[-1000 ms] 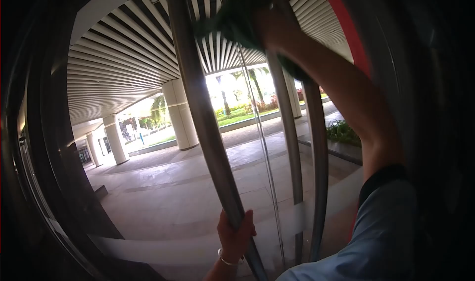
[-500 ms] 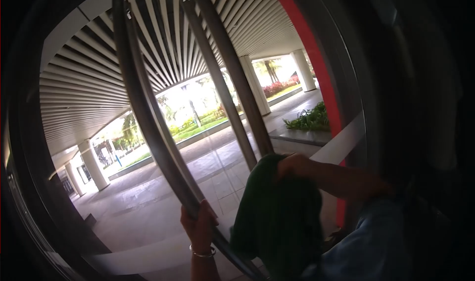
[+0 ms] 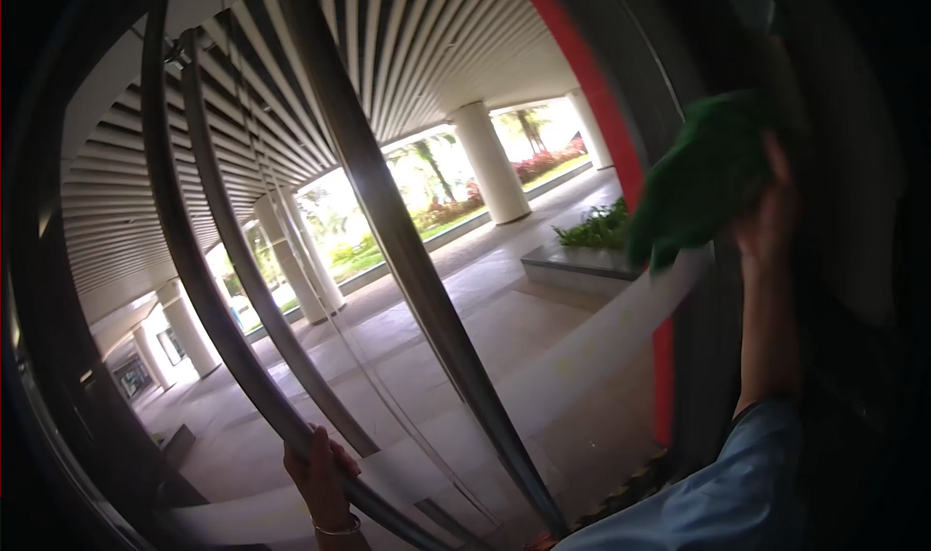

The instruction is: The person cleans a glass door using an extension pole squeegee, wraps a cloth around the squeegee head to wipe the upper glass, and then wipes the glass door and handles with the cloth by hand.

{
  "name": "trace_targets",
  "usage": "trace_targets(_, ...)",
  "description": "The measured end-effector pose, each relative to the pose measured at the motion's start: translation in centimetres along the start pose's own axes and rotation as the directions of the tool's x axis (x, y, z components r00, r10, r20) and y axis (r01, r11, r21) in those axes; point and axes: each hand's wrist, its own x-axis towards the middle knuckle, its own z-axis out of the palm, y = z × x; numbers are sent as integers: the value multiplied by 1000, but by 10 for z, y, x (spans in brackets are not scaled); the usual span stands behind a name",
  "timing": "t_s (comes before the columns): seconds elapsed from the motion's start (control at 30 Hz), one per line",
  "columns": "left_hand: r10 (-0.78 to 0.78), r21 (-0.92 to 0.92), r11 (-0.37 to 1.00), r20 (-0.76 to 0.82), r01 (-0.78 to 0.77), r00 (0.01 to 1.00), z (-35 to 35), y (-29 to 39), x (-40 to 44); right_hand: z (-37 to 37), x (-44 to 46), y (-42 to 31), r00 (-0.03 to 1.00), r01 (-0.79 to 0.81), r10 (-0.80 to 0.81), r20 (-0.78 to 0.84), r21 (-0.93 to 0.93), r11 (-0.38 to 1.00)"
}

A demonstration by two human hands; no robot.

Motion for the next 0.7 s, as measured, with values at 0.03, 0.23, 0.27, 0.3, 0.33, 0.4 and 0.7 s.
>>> trace_targets(0.03, 15, 7, 1000, -31, -15, 999, -1, 0, -1, -12, 0, 2, 955, 229, -244, -168, -108, 967)
trace_targets(0.23, 24, 2, 1000, -19, -24, 1000, -2, -10, 3, 37, -26, 11, 571, 812, -734, -368, 123, 570)
trace_targets(0.27, 33, 33, 999, -15, -33, 999, -6, -17, 6, 63, -24, 19, 541, 830, -596, -594, 258, 495)
trace_targets(0.3, 43, 65, 997, -11, -42, 999, -11, -21, 7, 56, 21, 24, 422, 875, -904, -63, 291, 388)
trace_targets(0.33, 45, 66, 997, -18, -44, 999, -10, -24, 5, -17, 48, 40, 423, 872, -903, -78, 305, 383)
trace_targets(0.4, 1, -4, 1000, -33, -1, 999, -24, -44, -2, 171, 204, 152, 712, 617, -690, 130, 353, 703)
trace_targets(0.7, -33, 82, 996, 76, 26, 997, -16, -27, -12, 347, 218, 285, 651, -354, 490, 580, -339, 872)
